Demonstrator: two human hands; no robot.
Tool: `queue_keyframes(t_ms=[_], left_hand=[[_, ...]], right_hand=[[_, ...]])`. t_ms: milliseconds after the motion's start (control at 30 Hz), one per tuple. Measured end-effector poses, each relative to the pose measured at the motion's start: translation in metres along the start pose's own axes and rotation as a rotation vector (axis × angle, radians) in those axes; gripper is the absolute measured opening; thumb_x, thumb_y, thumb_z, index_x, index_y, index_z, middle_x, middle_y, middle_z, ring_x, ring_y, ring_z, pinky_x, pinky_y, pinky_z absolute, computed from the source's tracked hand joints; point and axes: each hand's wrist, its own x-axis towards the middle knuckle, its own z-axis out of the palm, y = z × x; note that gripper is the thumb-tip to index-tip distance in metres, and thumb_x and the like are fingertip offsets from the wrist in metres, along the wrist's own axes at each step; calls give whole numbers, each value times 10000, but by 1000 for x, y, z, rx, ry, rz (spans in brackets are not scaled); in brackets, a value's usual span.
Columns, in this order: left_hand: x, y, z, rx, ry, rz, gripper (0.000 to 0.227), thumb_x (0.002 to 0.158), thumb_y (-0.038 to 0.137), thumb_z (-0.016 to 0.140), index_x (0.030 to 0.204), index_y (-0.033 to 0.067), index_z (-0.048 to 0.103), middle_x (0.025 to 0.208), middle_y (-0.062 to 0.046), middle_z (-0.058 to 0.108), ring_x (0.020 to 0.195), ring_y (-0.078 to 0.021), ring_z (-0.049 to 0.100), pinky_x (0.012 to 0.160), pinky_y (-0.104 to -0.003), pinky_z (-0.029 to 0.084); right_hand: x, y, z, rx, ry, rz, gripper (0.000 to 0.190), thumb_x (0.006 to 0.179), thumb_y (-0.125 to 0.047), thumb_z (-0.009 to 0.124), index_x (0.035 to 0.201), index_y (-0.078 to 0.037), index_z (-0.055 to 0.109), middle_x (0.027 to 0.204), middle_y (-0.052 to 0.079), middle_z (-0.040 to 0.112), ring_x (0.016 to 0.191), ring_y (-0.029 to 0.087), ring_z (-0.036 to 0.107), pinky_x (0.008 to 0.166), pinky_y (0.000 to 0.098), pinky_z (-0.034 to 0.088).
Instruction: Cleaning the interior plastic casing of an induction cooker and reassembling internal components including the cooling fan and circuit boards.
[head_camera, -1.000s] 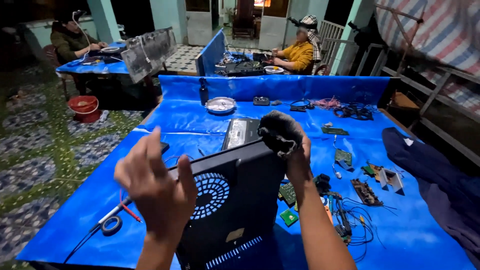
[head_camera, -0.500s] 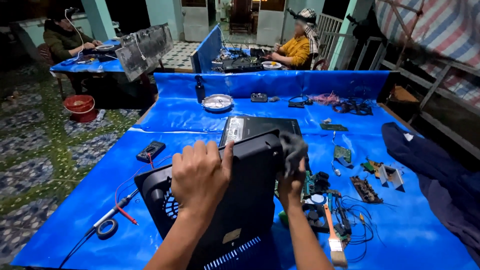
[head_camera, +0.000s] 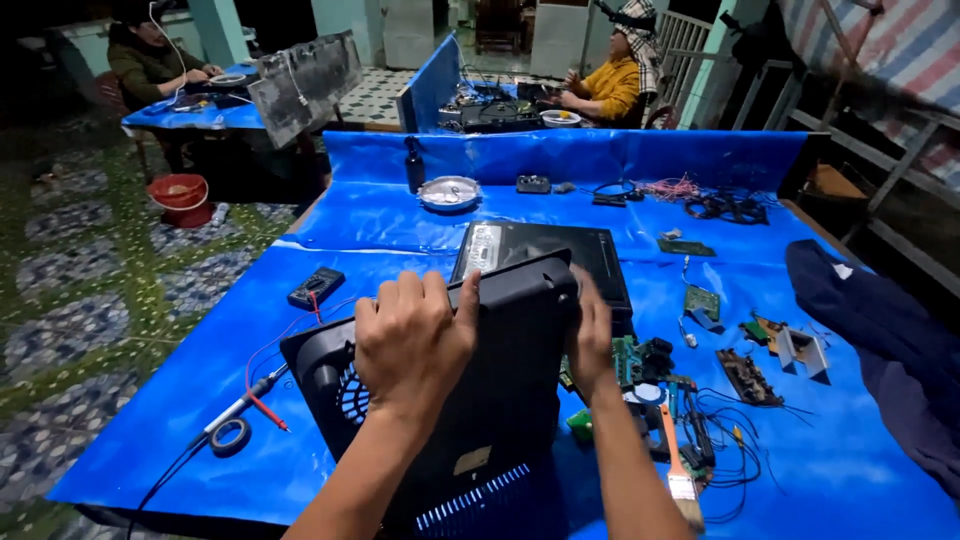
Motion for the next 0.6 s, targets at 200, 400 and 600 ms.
queue_keyframes(t_ms=[200,400,600], left_hand=[[4,3,-13,46,-172,-5,557,1064,568,535,670,175,557,643,-35,527,559,-237,506,538,-374,354],[4,5,-12,48,-185,-1,574,1069,572,523,659,172,559,633,-32,531,551,-232,513,527,-372,362],[2,3,-10,74,-176,-36,559,1057,570,561,658,178,570,639,-36,550,561,-234,527,545,-368,359]], right_hand=[[-90,30,-9,-86,75,784,956,821,-645,452,1620,-133,336,1559,106,543,1434,242,526,1144,382,453],[-31,0,-9,333,128,371,619,1007,-240,349,1604,-94,276,1672,160,335,1549,299,321,1252,440,296],[-21,-41,18,256,31,189,737,888,-630,488,1415,-116,503,1321,167,619,1150,278,623,932,383,560]])
